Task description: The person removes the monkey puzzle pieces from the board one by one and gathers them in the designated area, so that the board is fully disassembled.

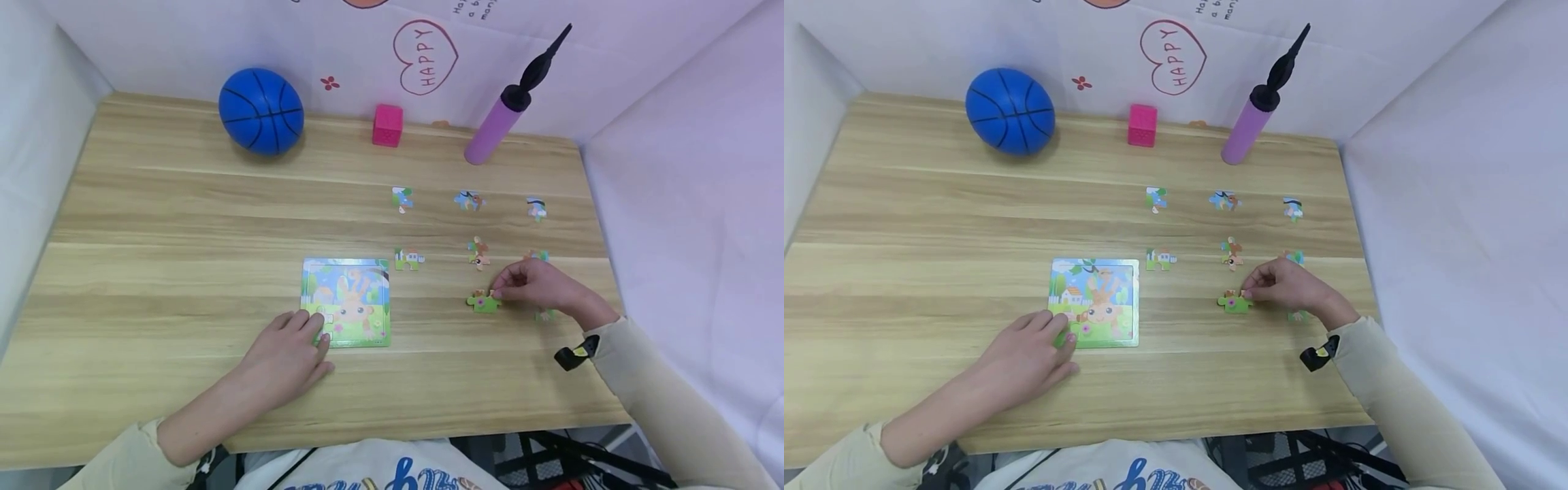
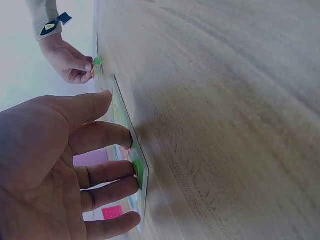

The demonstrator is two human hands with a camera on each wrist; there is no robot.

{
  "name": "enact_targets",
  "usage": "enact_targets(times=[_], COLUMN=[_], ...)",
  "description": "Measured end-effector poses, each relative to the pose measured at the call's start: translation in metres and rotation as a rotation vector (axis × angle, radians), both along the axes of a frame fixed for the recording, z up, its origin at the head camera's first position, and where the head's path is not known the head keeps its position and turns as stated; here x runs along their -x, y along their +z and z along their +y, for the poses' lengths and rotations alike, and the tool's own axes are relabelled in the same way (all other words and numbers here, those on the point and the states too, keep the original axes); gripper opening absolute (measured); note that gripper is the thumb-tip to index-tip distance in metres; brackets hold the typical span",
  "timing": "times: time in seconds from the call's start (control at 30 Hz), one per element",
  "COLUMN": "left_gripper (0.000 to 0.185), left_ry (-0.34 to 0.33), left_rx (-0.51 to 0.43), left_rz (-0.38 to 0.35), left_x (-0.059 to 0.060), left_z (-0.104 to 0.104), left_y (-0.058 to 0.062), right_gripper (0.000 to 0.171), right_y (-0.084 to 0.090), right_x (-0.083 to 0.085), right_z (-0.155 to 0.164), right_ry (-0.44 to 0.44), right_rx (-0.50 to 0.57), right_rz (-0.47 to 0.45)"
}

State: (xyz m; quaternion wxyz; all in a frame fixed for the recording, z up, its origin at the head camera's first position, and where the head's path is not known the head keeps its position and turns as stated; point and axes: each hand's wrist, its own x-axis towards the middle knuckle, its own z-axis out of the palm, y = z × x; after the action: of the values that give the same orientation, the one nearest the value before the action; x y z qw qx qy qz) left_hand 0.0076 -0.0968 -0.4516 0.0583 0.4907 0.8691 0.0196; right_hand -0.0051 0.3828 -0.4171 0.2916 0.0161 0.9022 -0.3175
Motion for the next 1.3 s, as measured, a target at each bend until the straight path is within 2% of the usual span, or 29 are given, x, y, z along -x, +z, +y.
enact_targets(times=[0.33,0.53,0.7,0.9,1.1,1.3], left_gripper=[0.048,0.048,0.050,0.051,0.051,0.051], left_ry=[0.007,0.010,0.011,0.018,0.028,0.040], left_rx=[0.001,-0.004,-0.015,-0.031,-0.036,-0.087], left_rz=[0.002,0.005,0.025,0.019,-0.025,-0.066], left_x=[-0.001,-0.002,-0.004,-0.005,-0.005,-0.002], left_z=[0.000,-0.001,-0.003,-0.005,-0.006,-0.005], left_y=[0.002,0.002,0.002,0.001,0.003,0.004], right_gripper=[0.023,0.024,0.024,0.027,0.033,0.032], right_y=[0.005,0.012,0.023,0.026,0.021,0.010], right_x=[0.005,0.007,0.010,0.024,0.037,0.046], right_z=[-0.002,-0.019,-0.046,-0.081,-0.127,-0.184], right_ry=[0.004,0.097,0.190,0.250,0.378,0.523], right_rx=[0.040,0.077,0.087,0.092,0.175,0.239], right_rz=[0.063,0.107,0.132,0.090,0.085,0.106])
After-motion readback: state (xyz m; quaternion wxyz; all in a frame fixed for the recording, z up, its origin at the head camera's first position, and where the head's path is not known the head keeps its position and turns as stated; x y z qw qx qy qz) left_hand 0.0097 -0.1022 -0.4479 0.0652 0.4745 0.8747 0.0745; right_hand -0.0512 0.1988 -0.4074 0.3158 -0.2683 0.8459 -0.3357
